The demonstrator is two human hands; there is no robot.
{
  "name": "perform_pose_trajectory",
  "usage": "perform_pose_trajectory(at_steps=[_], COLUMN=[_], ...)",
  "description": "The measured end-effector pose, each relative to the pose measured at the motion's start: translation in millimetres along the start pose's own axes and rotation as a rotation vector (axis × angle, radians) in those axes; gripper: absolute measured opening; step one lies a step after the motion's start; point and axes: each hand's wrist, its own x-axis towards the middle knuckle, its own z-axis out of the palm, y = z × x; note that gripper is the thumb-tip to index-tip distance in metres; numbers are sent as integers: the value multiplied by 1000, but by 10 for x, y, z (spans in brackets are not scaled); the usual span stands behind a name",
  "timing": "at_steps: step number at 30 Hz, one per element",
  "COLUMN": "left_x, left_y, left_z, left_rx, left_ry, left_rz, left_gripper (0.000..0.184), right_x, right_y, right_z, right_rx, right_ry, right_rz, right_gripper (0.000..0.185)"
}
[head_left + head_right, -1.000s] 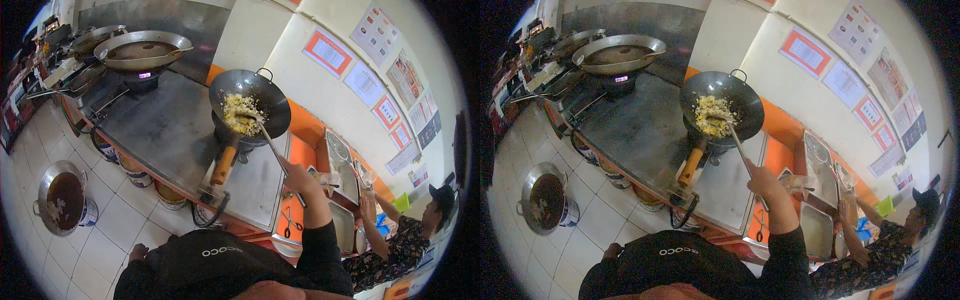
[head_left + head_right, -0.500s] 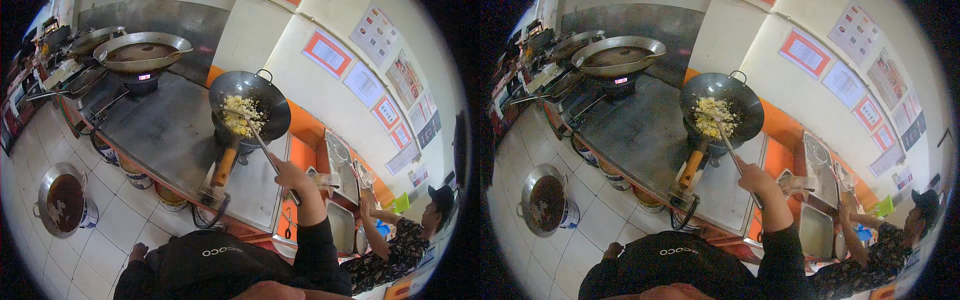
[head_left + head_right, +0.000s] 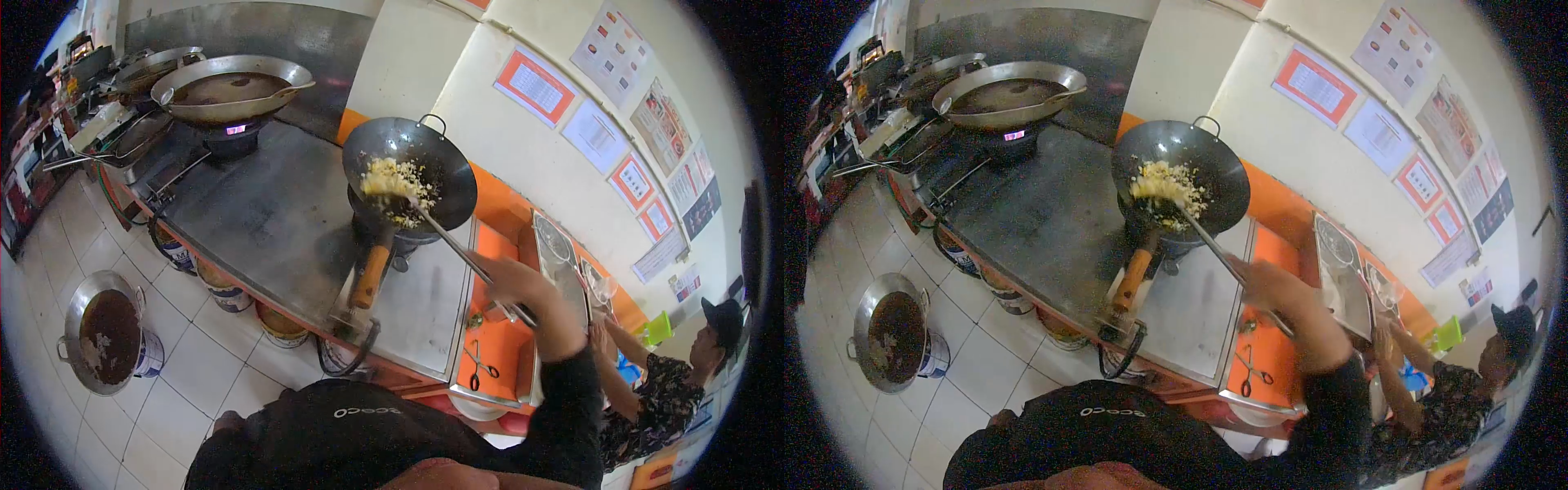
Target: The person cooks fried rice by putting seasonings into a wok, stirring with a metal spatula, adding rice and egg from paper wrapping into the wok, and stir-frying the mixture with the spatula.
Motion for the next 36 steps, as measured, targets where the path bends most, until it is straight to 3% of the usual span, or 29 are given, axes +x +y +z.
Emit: perform_pose_trajectory(at_steps=[1, 2, 4, 5, 8, 10, 14, 15, 16, 18, 19, 22, 23, 24, 25, 28, 29, 32, 36], left_x=[-192, -386, 1044, 733, 587, 324, -409, -518, 40, 997, 943, 934, 934, 868, 788, 653, 659, 741, 820], left_y=[330, 661, 56, 282, 642, 745, 639, 669, 248, -452, -333, -437, -368, -337, -326, -254, -231, -184, -357], left_z=[-304, -610, 58, -174, -408, -411, -573, -710, -352, 236, 62, 131, 179, 215, 243, 236, 213, 163, 309], left_rx=[35, 71, 464, -162, -252, -74, 334, 278, 213, 78, 352, 280, 325, 338, 347, 415, 451, 507, -2], left_ry=[-11, -23, 22, 239, 315, 195, -53, -115, -63, 45, 142, 394, 277, 179, 107, 14, 11, 86, 291], left_rz=[-17, -33, 260, 124, 39, 89, 163, 119, 95, 58, 188, 321, 173, 124, 131, 254, 308, 411, 315], left_gripper=[43, 42, 39, 33, 29, 29, 29, 31, 31, 33, 35, 37, 34, 33, 33, 33, 33, 33, 30], right_x=[308, 361, 468, 402, 9, -139, 687, 1011, 1259, 1502, 1480, 1097, 1000, 1103, 1289, 1382, 1368, 1012, 61], right_y=[116, 33, -125, -77, 23, -192, -445, -420, -375, -298, -298, -367, -367, -295, -184, -256, -330, -255, -178], right_z=[181, 164, 73, 62, 202, 295, 697, 763, 814, 815, 776, 518, 461, 523, 664, 725, 680, 674, 133], right_rx=[-21, 53, 195, 172, 126, 157, 370, 379, 389, 678, 835, 1329, 1306, 1091, 876, 384, 246, 137, 136], right_ry=[143, 136, 128, 147, 155, 95, 355, 421, 489, 500, 491, 440, 420, 527, 622, 550, 472, 441, 169], right_rz=[-46, 36, 192, 121, -1, 39, -50, -34, -17, -10, -14, -38, -20, -4, 13, 186, 255, 159, 209], right_gripper=[70, 70, 70, 70, 71, 71, 70, 67, 65, 59, 57, 49, 55, 57, 59, 63, 65, 65, 66])
